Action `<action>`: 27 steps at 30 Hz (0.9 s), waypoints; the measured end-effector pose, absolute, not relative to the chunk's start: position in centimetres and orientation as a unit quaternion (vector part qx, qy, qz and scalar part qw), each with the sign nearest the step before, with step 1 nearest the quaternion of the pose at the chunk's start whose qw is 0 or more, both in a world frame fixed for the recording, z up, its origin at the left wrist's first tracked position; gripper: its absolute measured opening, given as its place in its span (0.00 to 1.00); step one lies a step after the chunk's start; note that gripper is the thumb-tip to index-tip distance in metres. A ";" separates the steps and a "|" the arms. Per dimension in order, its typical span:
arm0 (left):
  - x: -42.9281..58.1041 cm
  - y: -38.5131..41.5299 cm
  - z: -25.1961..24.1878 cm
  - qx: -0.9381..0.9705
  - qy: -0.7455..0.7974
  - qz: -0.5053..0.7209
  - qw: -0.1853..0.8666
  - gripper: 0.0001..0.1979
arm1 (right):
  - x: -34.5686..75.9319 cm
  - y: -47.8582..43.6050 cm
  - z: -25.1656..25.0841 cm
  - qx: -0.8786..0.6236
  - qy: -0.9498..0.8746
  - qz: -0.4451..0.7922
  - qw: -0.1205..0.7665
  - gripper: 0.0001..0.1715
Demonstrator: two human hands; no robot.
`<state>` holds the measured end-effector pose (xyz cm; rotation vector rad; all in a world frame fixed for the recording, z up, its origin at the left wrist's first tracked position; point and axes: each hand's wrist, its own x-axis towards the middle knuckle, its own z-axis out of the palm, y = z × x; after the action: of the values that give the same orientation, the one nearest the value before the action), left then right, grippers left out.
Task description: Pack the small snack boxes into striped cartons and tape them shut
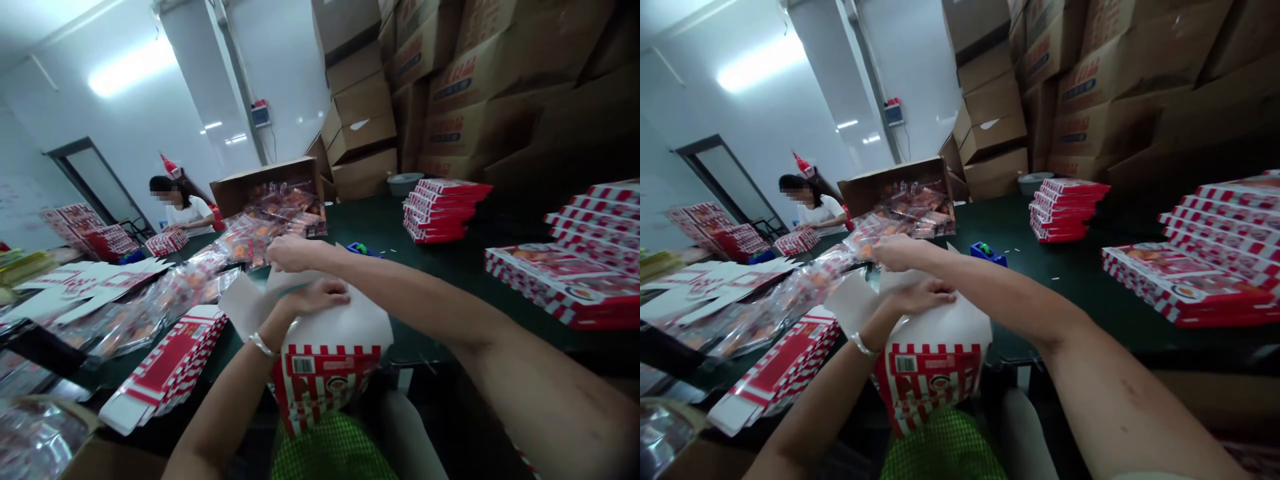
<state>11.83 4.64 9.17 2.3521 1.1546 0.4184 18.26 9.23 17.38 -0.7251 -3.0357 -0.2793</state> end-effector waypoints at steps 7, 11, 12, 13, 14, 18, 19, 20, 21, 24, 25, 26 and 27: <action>11.6 7.0 8.1 0.822 0.466 0.067 0.320 0.15 | 20.1 11.7 17.7 -0.232 -0.970 -0.068 0.034 0.10; 13.9 7.9 8.1 0.812 0.464 0.037 0.353 0.16 | 25.4 8.5 19.1 -0.243 -0.940 -0.035 0.236 0.17; 14.0 8.0 8.2 0.810 0.466 0.040 0.354 0.16 | 27.7 7.5 18.9 -0.291 -0.898 -0.015 0.330 0.21; 13.9 8.1 8.3 0.810 0.466 0.041 0.354 0.17 | 30.2 6.6 18.3 -0.352 -0.834 0.007 0.425 0.25; 13.8 8.2 8.5 0.812 0.464 0.040 0.352 0.17 | 32.6 5.7 17.3 -0.404 -0.757 0.036 0.512 0.28; 12.9 7.6 8.9 0.836 0.434 0.026 0.334 0.16 | 37.7 4.0 10.4 -0.434 -0.793 0.216 0.369 0.41; 12.9 7.3 8.9 0.849 0.425 0.032 0.311 0.14 | 37.7 3.8 8.5 -0.426 -0.823 0.225 0.301 0.44; 13.0 7.1 8.8 0.861 0.423 0.039 0.279 0.13 | 37.3 3.8 6.8 -0.420 -0.842 0.197 0.275 0.46; 13.2 7.0 8.6 0.870 0.428 0.047 0.241 0.12 | 36.7 3.7 5.3 -0.410 -0.860 0.158 0.259 0.46; 14.2 7.4 7.8 0.860 0.480 0.064 0.159 0.09 | 35.2 4.1 2.7 -0.384 -0.882 0.034 0.270 0.42; 14.4 7.7 7.5 0.859 0.487 0.083 0.135 0.08 | 34.9 4.3 2.3 -0.384 -0.882 0.013 0.273 0.42; 14.5 7.9 7.4 0.859 0.486 0.114 0.111 0.07 | 34.8 4.7 2.2 -0.389 -0.880 0.003 0.272 0.43; 14.4 7.9 7.5 0.858 0.479 0.160 0.091 0.07 | 34.6 4.9 2.1 -0.398 -0.878 0.004 0.265 0.44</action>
<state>14.41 7.89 7.47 2.5507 1.4234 0.4746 34.64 4.93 2.08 -1.0740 -2.3725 0.0107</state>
